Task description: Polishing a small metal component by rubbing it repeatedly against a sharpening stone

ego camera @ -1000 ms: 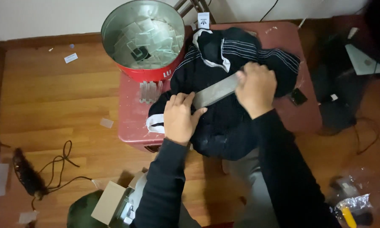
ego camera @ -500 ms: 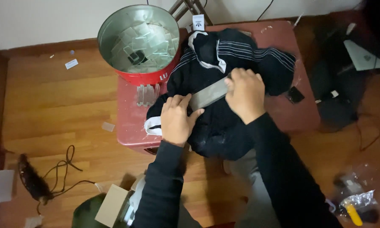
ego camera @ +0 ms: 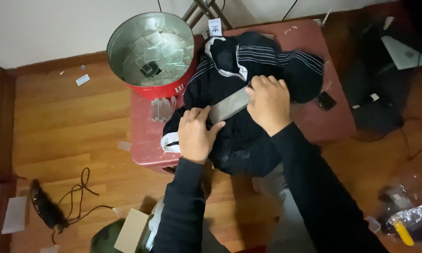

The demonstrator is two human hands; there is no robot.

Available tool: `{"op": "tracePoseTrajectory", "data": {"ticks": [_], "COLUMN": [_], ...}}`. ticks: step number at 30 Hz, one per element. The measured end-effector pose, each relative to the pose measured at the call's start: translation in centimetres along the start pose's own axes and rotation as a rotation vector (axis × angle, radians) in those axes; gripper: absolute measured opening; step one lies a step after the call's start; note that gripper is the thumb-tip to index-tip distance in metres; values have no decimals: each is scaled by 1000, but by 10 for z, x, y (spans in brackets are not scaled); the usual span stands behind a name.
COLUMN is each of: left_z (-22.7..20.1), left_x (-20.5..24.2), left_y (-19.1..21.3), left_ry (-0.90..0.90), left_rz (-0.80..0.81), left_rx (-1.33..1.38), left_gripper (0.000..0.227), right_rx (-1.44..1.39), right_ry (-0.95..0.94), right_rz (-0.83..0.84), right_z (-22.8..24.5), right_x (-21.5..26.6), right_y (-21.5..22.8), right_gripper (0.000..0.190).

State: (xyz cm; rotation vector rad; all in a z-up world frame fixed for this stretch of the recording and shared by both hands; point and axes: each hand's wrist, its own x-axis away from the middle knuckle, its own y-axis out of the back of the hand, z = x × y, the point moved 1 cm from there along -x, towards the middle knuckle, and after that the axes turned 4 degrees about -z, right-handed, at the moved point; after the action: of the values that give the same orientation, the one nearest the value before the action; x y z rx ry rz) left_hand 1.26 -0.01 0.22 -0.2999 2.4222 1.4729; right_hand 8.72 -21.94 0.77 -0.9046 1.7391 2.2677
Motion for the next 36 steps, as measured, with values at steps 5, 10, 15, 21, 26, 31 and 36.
{"op": "tracePoseTrajectory", "data": {"ticks": [5,10,15,21,26,31,36], "left_z": [0,3,4,-5,-29,-35,-49], "left_x": [2,1,1,0,2,0,-2], "left_y": [-2,-4,0,7,27,20,18], "left_ry": [-15,-28,-35,-107,-140,-134,-183], "left_rz": [-20,-25,-18,-122,-223,-274,-235], "left_rx": [-7,-13,1,8,250,580,783], "left_gripper": [65,65,63,67,40,31,31], "right_rx": [121,-24,-8,-1428,-1727,-1923,-2069], "right_ry": [-49,-37,-328,-950,-758,-674,-784], "right_rz": [-41,16,-157,-115,83,195,286], "right_z": [-16,-25,-63,-4,14,20,22], "right_x": [-1,0,3,15,16,22,24], "right_y": [-10,-19,-7,34,44,37,36], "right_gripper": [19,20,29,24,29,36,31]}}
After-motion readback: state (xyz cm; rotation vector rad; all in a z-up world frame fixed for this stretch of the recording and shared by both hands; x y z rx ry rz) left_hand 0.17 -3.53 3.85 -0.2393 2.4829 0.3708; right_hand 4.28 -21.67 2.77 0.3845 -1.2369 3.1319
